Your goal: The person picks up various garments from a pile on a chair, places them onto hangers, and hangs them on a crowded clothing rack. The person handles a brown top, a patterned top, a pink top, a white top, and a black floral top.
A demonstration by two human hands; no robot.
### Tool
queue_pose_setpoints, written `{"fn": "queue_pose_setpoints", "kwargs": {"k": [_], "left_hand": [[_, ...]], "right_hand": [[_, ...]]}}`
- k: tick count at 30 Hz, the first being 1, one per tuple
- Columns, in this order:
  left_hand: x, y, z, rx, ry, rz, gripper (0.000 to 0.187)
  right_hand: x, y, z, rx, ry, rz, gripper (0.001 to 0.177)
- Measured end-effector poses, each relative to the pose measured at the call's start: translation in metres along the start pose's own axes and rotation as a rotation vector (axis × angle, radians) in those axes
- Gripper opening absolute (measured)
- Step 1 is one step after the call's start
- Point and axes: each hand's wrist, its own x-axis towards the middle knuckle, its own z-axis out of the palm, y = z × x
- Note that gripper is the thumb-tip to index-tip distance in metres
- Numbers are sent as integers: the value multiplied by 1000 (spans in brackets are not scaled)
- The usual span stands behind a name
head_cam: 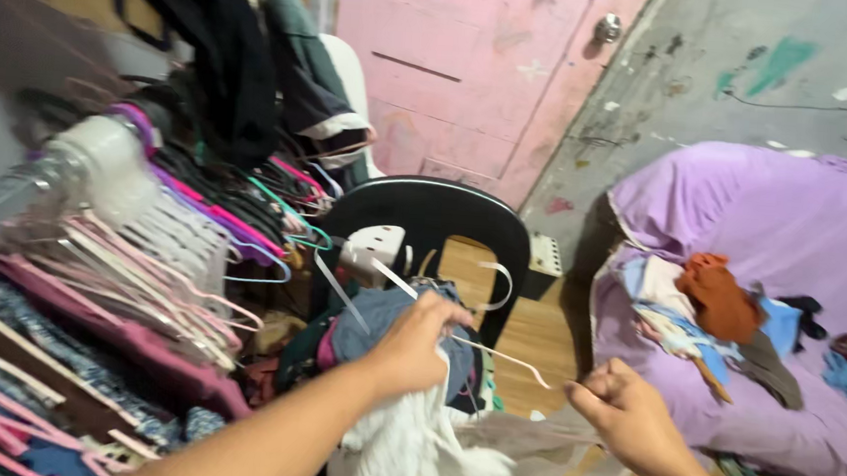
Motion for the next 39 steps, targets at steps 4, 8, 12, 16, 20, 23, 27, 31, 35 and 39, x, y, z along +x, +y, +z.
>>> {"fn": "queue_pose_setpoints", "kwargs": {"k": [4, 8, 12, 16, 20, 23, 27, 31, 35, 39], "left_hand": [[50, -37, 9, 96, 44, -95, 47], [98, -110, -1, 394, -9, -153, 49], [120, -149, -18, 442, -69, -272, 62], [98, -145, -22, 110, -135, -544, 34], [82, -138, -23, -265, -229, -545, 38], [72, -114, -43, 88, -312, -363, 52], [85, -66, -77, 406, -411, -389, 86], [98, -31, -111, 435, -453, -460, 103], [82, -11, -132, 581, -429, -353, 110], [60, -10, -142, 672, -457, -330, 115]], "right_hand": [[-6, 6, -6, -29, 124, 299, 36], [-5, 45, -24, 358, 138, 569, 30], [12, 45, -65, 1026, 370, 692, 8], [13, 10, -118, 958, 474, 579, 6], [5, -11, -164, 832, 514, 376, 12], [5, -3, -177, 874, 491, 283, 16], [19, 10, -184, 907, 486, 218, 22], [24, 18, -182, 931, 459, 196, 28], [29, 18, -178, 948, 433, 181, 33], [31, 18, -174, 959, 404, 168, 39]]}}
